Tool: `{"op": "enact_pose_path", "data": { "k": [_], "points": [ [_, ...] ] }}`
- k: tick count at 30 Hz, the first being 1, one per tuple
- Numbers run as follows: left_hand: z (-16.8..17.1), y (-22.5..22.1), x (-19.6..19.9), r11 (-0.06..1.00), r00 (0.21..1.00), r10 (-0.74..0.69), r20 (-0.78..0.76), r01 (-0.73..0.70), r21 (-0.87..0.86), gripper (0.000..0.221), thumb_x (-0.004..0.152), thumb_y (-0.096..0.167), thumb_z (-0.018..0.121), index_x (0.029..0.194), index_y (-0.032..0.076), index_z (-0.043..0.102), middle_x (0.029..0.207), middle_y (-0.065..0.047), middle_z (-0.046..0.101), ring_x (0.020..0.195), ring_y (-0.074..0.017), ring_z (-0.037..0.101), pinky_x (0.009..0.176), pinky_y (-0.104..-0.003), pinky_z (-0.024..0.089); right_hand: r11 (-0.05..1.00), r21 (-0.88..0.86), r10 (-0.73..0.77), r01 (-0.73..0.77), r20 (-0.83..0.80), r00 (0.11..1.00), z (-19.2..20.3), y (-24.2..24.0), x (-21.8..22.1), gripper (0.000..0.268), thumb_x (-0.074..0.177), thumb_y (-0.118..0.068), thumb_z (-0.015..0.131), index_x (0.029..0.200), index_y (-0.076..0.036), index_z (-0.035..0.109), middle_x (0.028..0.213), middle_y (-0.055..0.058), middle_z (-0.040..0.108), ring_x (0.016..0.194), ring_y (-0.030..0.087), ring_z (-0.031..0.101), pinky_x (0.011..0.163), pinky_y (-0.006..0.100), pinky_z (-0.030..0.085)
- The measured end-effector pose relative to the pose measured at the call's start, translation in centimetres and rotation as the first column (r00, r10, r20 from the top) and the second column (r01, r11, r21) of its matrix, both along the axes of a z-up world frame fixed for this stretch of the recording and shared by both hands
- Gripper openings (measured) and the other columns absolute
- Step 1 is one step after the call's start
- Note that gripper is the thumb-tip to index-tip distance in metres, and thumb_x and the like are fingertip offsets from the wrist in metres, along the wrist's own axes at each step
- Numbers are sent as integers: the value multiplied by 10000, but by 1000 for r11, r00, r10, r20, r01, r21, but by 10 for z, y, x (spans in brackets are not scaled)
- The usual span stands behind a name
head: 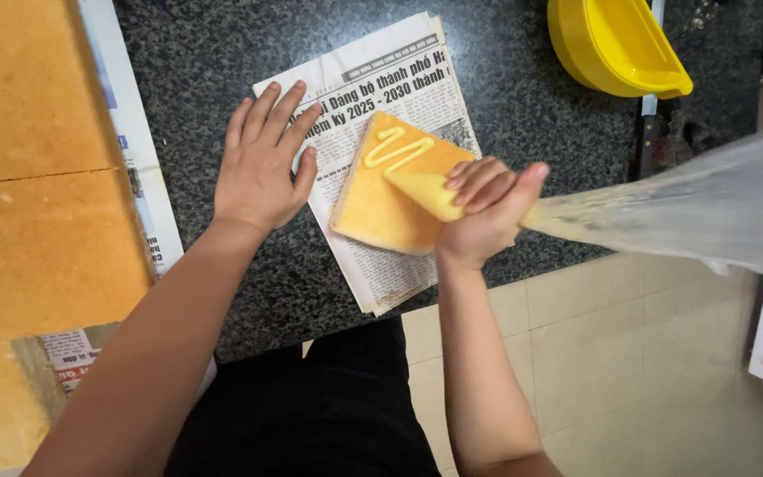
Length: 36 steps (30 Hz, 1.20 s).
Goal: The person takes a piece of sponge cake from a tray and places it onto a piece of newspaper. They then pipe a yellow sauce in a zigzag pattern over the cake and roll it into a cylinder using the newspaper as a guide.
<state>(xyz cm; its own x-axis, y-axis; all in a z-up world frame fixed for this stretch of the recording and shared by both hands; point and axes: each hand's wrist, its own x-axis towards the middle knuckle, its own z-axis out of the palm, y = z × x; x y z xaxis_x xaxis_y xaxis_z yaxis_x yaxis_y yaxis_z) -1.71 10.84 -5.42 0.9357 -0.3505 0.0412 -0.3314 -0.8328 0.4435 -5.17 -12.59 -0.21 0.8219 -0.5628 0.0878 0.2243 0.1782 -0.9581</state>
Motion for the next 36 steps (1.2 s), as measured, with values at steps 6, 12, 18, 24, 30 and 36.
{"op": "enact_pose_path", "data": {
  "k": [6, 12, 18, 24, 30, 36],
  "points": [
    [1, 0, 0, 1000, 1000, 0, 0, 0, -4, 491, 1045, 269, 488, 1520, 156, 542, 1653, -74, 376, 1547, -261, 269, 1292, -488, 160, 987, 133, 93, -93, 7, 996, 4, 22, -13, 628, 1163, -404, 258, 586, -159, 289, 534, 48, 348, 533, 199, 379, 694, 365, 469],
    [1, 0, 0, 1000, 1000, -2, 3, 2, 5, 491, 1046, 269, 483, 1520, 151, 537, 1650, -80, 375, 1544, -264, 270, 1288, -486, 159, 988, 124, 93, -93, 6, 996, 2, 15, -15, 614, 1158, -400, 243, 595, -161, 305, 523, 31, 342, 501, 187, 370, 663, 357, 477],
    [2, 0, 0, 1000, 1000, 0, 4, 0, 6, 489, 1056, 268, 477, 1529, 159, 529, 1657, -71, 365, 1551, -258, 260, 1294, -484, 156, 997, 25, -78, 77, 27, 997, -11, -29, 4, 625, 1159, -424, 250, 590, -176, 321, 516, 6, 344, 443, 174, 351, 547, 326, 453],
    [1, -1, -1, 1000, 1000, 0, -11, 0, 10, 485, 1050, 266, 483, 1523, 164, 525, 1656, -68, 361, 1548, -262, 260, 1291, -486, 155, 988, 50, -149, 145, 81, 986, -19, -69, 15, 603, 1148, -445, 273, 608, -178, 306, 524, 19, 350, 444, 160, 338, 567, 332, 453],
    [0, -1, -1, 1000, 1000, -2, -3, 2, 26, 500, 1046, 260, 494, 1536, 163, 515, 1654, -71, 366, 1550, -265, 259, 1296, -484, 154, 988, 54, -146, 142, 83, 986, -17, -69, 8, 603, 1161, -429, 277, 612, -181, 295, 534, 30, 359, 460, 168, 331, 596, 336, 458],
    [-1, 0, -1, 1000, 1000, -5, 1, 5, 20, 501, 1046, 259, 498, 1537, 161, 512, 1657, -72, 366, 1550, -271, 263, 1295, -485, 153, 997, 37, -73, 73, 17, 997, -10, -29, -16, 619, 1161, -416, 251, 594, -171, 295, 514, 12, 344, 447, 155, 328, 566, 310, 430]
  ]
}}
